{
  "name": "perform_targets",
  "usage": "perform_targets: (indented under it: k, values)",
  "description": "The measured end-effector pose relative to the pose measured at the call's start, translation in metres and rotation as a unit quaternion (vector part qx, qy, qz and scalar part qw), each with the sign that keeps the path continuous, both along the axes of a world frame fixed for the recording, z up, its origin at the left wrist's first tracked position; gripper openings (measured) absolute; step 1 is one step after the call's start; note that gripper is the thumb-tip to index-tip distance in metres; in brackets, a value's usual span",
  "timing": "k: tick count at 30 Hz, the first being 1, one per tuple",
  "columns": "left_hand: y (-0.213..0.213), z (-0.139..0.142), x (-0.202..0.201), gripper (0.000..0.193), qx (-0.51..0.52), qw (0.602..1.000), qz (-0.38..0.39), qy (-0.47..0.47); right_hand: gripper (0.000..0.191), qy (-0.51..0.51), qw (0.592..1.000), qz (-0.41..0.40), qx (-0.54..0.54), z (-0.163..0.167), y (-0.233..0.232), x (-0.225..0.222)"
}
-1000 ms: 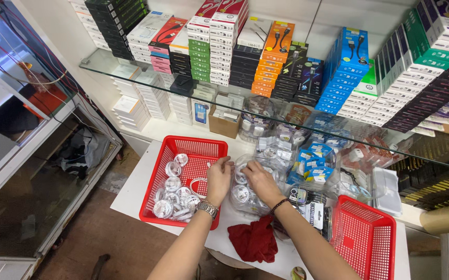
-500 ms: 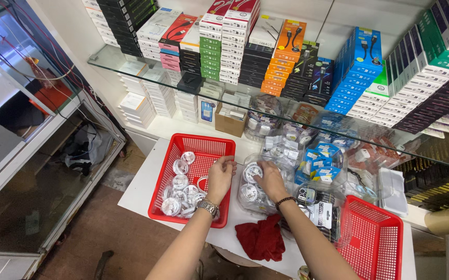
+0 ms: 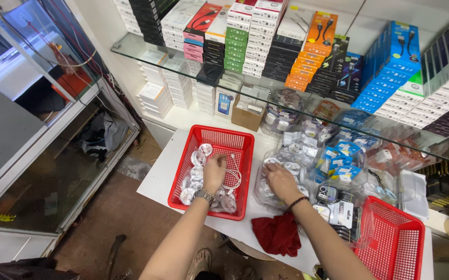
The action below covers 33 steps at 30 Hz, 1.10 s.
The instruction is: The person takes coiled white cables from a red plastic basket and packs them one at a time into clear plastic containers on the counter, pressing the items down and closing the lids. They continue filling the containers throughout the episode.
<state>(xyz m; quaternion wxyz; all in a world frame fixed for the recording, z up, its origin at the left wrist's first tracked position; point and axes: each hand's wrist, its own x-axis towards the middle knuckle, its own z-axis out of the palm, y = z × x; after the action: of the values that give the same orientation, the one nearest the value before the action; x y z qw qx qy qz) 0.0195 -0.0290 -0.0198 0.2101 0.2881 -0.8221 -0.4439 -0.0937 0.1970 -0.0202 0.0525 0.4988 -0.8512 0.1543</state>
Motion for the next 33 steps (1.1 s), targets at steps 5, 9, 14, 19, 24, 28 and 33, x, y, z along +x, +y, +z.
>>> perform_targets:
  k: [5,9,14,19,24,28,33]
  values:
    - [-0.047,-0.001,0.023,0.035,-0.21,0.968,-0.002,-0.137,0.018,-0.109,0.966,-0.197,-0.126,0.047,-0.009,-0.007]
    - [-0.067,0.0,0.016,0.033,-0.372,0.885,-0.147,-0.24,0.022,-0.256,0.931,-0.173,-0.193,0.072,-0.046,0.014]
    - [-0.053,-0.005,-0.01,0.052,-0.561,0.69,-0.286,-0.358,0.023,-0.392,0.896,-0.104,-0.178,0.054,-0.073,0.038]
    - [-0.04,-0.018,-0.012,0.045,-0.533,0.716,-0.296,-0.339,0.027,-0.418,0.891,-0.134,-0.113,0.018,-0.064,0.04]
    - [-0.032,-0.021,-0.018,0.029,-0.289,0.883,-0.302,-0.211,0.033,-0.411,0.891,-0.155,-0.114,-0.008,-0.055,0.032]
    - [-0.019,-0.004,-0.032,0.044,0.136,0.931,-0.318,-0.12,0.045,-0.323,0.912,-0.147,-0.206,-0.008,-0.048,0.021]
    - [-0.003,0.032,-0.031,0.054,0.435,0.826,-0.348,-0.078,0.032,-0.406,0.872,-0.203,-0.184,0.014,-0.02,-0.009]
